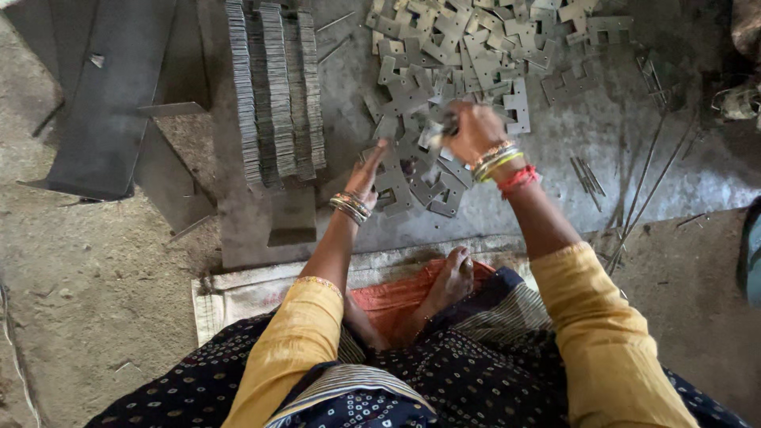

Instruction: The person sits on the floor and repeatedly strikes small metal parts with a hammer. They pick up individual pieces from a pile, place them on a metal block, and hit them with a hammer before stacking the finished pieces.

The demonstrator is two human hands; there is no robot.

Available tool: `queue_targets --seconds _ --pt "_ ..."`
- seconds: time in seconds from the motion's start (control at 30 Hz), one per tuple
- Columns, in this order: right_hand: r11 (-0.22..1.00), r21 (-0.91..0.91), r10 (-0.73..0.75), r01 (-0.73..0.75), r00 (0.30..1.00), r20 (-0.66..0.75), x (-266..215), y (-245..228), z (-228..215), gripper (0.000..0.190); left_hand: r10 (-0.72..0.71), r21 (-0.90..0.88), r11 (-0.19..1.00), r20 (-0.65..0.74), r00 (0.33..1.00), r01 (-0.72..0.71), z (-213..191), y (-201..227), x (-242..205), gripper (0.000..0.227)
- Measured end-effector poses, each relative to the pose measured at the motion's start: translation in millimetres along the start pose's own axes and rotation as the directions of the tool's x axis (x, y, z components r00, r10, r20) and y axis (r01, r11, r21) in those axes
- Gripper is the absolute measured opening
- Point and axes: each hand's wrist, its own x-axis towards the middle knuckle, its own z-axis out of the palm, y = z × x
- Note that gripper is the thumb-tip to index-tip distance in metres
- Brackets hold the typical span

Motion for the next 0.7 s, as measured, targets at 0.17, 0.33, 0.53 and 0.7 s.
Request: queue_targets --seconds 0.17,0.33,0.53,0.7 --pt "0.996 -0.052 0.069 -0.067 0.997 0.022 -1 14 24 0.043 0.003 -0.161 0.987 0.061 0.998 0.007 -3 -9 11 0.086" --pt "0.995 -0.092 -0.044 0.044 0.999 0.003 5 58 55 0.053 0.087 -0.089 0.993 0.091 0.992 -0.079 -5 -13 10 0.073" --pt "0.984 0.175 0.011 -0.040 0.986 0.167 -4 49 25 0.047 -0.028 0.086 0.996 0.012 1.000 0.027 -1 0 2 0.114" --pt "0.967 0.247 0.010 -0.066 0.975 0.221 -18 0 -1 0.051 -0.082 -0.058 0.995 0.031 0.996 0.084 2 10 -11 0.130"
